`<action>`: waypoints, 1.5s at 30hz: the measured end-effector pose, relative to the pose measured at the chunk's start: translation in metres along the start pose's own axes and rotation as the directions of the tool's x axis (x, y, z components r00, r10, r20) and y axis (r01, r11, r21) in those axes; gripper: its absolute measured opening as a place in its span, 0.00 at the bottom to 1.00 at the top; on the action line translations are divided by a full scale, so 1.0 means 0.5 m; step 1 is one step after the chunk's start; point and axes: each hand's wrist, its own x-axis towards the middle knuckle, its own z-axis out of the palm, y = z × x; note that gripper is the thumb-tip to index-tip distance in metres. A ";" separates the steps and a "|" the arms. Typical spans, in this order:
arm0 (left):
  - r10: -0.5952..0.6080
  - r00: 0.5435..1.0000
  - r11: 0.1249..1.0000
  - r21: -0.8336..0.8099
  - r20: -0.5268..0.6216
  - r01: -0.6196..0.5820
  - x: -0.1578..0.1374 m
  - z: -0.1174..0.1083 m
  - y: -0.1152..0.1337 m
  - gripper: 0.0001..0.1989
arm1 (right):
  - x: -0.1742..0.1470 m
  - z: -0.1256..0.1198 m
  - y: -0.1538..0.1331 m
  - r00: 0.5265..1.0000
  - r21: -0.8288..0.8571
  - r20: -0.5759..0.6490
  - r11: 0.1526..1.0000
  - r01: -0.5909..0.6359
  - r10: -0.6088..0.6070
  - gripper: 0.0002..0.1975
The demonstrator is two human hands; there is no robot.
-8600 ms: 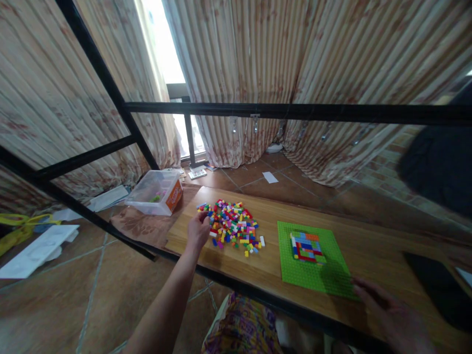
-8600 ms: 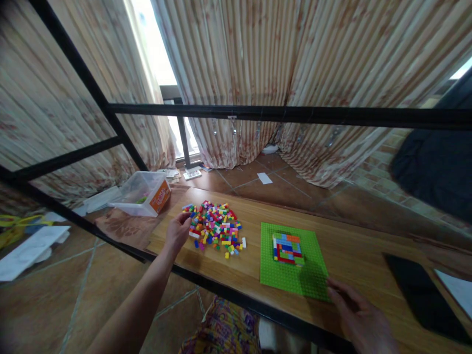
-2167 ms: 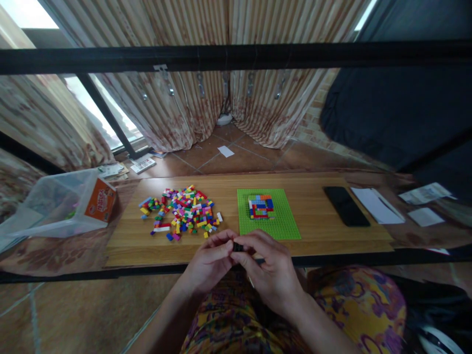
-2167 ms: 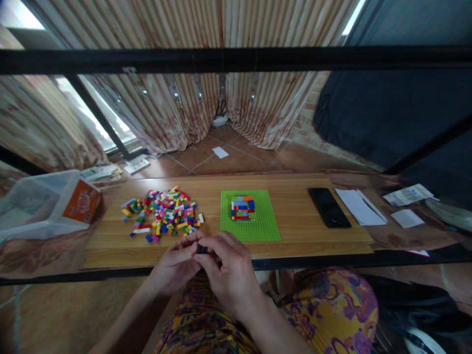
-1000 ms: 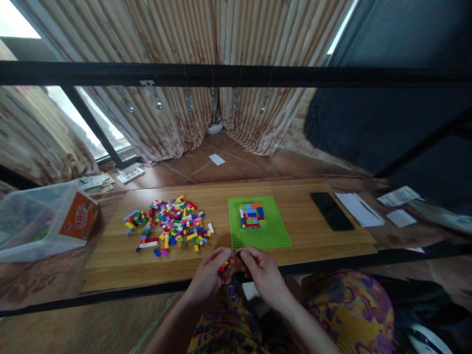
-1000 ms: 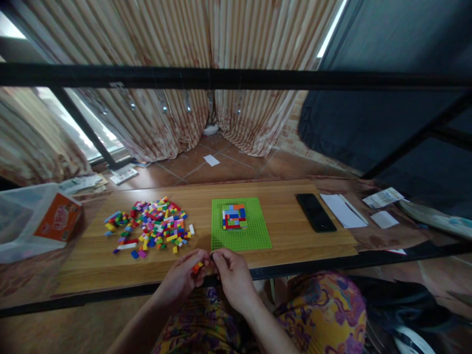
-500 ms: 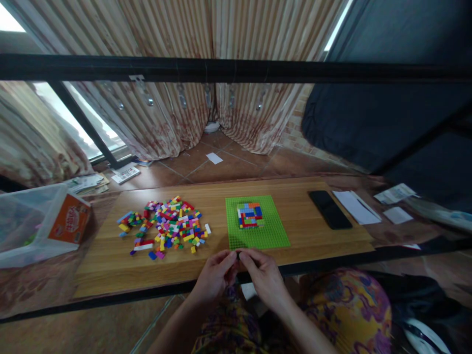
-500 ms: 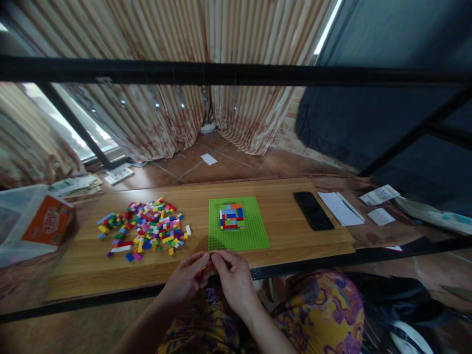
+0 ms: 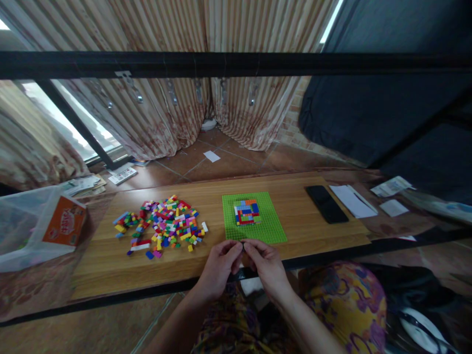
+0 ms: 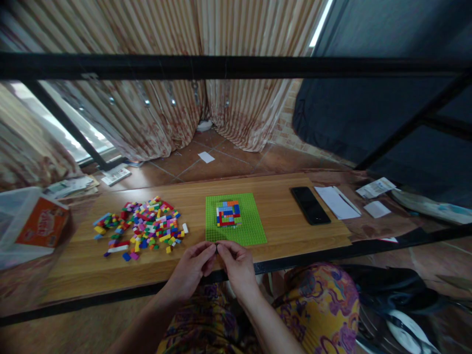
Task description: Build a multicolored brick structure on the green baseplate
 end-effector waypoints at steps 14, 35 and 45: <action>-0.020 0.992 0.979 -0.203 -0.128 -0.006 0.011 0.000 0.006 0.12 | 0.015 -0.008 -0.014 0.995 0.198 -0.024 0.976 -0.091 0.098 0.16; -0.030 0.979 0.992 -0.126 -0.203 0.004 0.035 -0.022 0.040 0.11 | 0.254 -0.067 -0.124 0.930 -0.831 0.265 0.430 0.354 -0.254 0.08; -0.002 0.970 0.997 -0.075 -0.242 -0.017 0.061 -0.027 0.037 0.09 | 0.310 -0.058 -0.125 0.884 -0.837 0.429 0.286 0.466 -0.186 0.10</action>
